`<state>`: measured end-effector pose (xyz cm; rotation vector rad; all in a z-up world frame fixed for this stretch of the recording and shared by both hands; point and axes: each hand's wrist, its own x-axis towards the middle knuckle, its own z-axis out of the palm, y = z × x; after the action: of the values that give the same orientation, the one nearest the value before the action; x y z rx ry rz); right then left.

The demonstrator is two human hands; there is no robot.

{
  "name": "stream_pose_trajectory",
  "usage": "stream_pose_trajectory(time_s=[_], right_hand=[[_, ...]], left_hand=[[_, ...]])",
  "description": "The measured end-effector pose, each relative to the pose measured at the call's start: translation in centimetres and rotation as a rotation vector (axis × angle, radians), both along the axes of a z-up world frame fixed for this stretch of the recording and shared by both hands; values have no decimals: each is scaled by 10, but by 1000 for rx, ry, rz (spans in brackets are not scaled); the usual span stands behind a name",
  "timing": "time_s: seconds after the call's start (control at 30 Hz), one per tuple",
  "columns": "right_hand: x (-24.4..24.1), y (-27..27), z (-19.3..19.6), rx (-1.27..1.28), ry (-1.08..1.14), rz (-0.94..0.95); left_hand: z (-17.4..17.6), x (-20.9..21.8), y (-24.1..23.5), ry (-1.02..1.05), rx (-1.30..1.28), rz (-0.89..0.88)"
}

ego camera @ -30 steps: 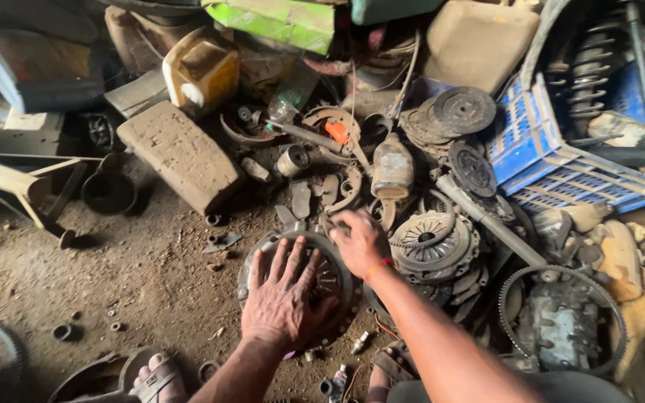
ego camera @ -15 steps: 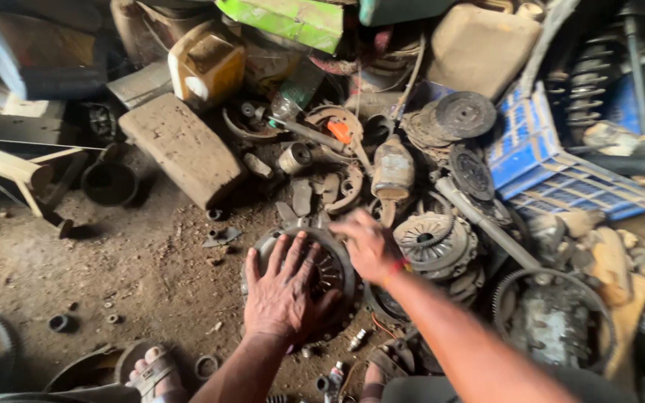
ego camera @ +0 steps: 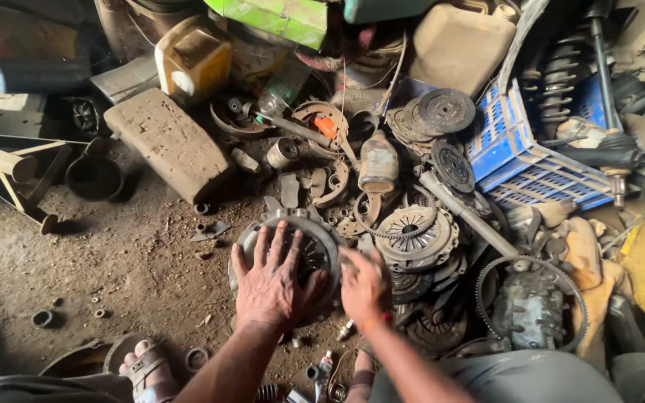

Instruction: The person scrubs a clutch pressure plate with a wire brush, repeatedly flipping it to clean both sides. The person then picks up a clutch disc and scrubs its surface with the same brush.

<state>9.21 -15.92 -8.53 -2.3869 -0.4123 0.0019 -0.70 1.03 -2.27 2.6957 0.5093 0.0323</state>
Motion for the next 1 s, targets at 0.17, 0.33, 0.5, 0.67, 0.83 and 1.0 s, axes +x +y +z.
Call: stream_pose_trajectory(time_s=[0.17, 0.33, 0.5, 0.67, 0.83, 1.0], right_hand=[[72, 37, 13, 4, -13, 371], [57, 20, -17, 0, -285, 251], [-14, -12, -19, 91, 72, -105], [-56, -3, -15, 261, 297, -283], [-33, 1, -37, 48, 278, -362], [28, 10, -51, 291, 206, -129]], left_hand=[[5, -2, -3, 37, -25, 51], [17, 0, -3, 91, -65, 85], [6, -4, -6, -19, -52, 124], [-9, -4, -20, -49, -17, 237], [0, -3, -23, 23, -45, 288], [34, -21, -13, 290, -172, 195]])
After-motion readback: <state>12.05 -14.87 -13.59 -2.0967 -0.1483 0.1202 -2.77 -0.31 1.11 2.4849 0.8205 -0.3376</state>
